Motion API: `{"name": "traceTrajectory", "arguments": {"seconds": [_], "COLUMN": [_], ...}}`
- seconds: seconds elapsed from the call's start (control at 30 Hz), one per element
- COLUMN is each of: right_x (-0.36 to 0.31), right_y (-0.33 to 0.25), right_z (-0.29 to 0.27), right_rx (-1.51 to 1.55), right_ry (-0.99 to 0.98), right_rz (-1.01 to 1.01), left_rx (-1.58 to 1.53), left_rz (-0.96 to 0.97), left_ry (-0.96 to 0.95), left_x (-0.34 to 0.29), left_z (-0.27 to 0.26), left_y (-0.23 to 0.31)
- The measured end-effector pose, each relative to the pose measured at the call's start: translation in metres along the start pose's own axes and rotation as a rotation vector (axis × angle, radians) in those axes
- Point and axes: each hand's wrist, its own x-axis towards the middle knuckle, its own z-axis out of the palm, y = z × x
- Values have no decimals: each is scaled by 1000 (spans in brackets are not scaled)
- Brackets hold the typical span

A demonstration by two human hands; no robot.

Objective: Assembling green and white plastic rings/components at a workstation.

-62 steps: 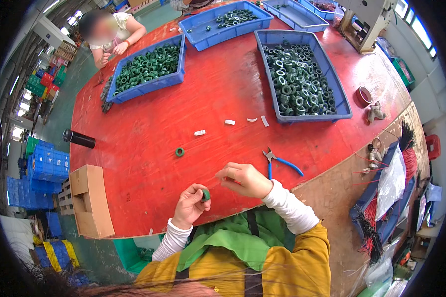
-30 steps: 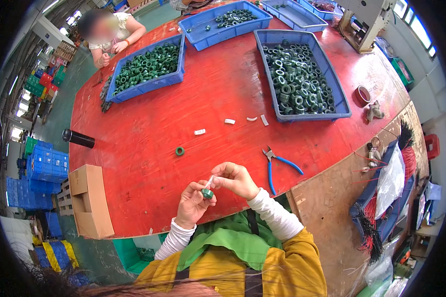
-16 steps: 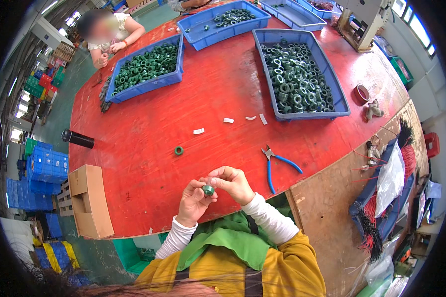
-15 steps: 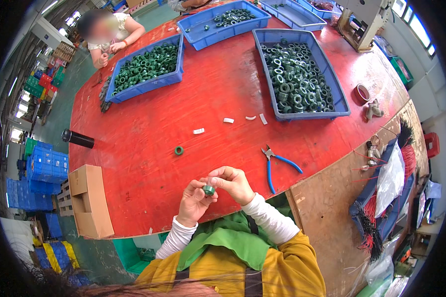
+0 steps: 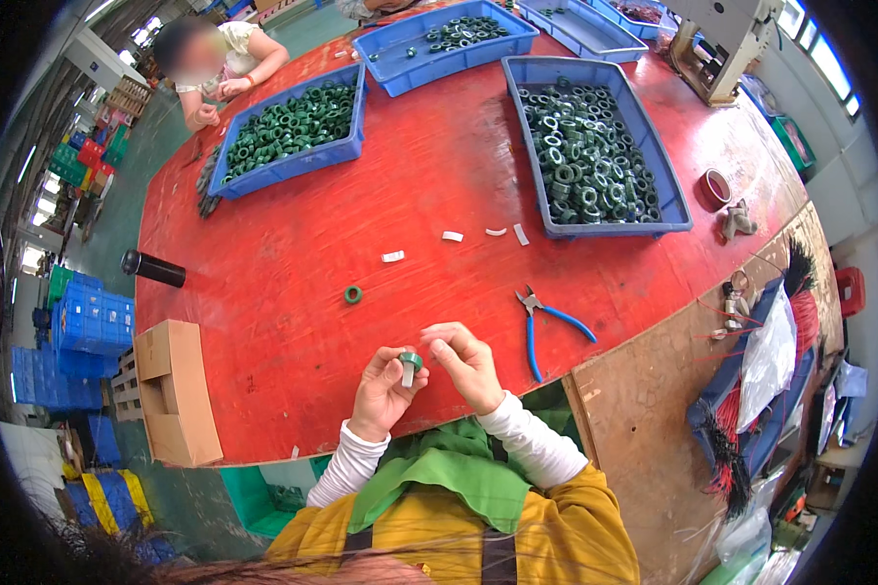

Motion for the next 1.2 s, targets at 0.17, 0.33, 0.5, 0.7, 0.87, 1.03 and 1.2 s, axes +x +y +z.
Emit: {"name": "traceTrajectory", "arguments": {"seconds": [0.17,0.33,0.5,0.7,0.87,1.03,1.2], "right_x": [-2,2,7,4,-2,-10,4], "right_y": [-25,-14,-14,-23,-18,-14,-31], "right_z": [1,7,9,10,12,18,10], "right_rx": [-748,-1000,-1056,-1055,-1031,-950,-922], "right_ry": [-91,-73,-41,-41,-57,-46,-10], "right_rz": [-600,-793,-869,-980,-897,-788,-893], "left_rx": [-40,-20,23,22,64,20,141], "left_rz": [9,36,53,62,64,38,139], "left_ry": [102,101,137,192,169,171,191], "left_x": [1,5,4,8,10,10,12], "left_z": [0,4,11,4,8,4,12], "left_y": [1,-2,0,1,0,-4,-9]}}
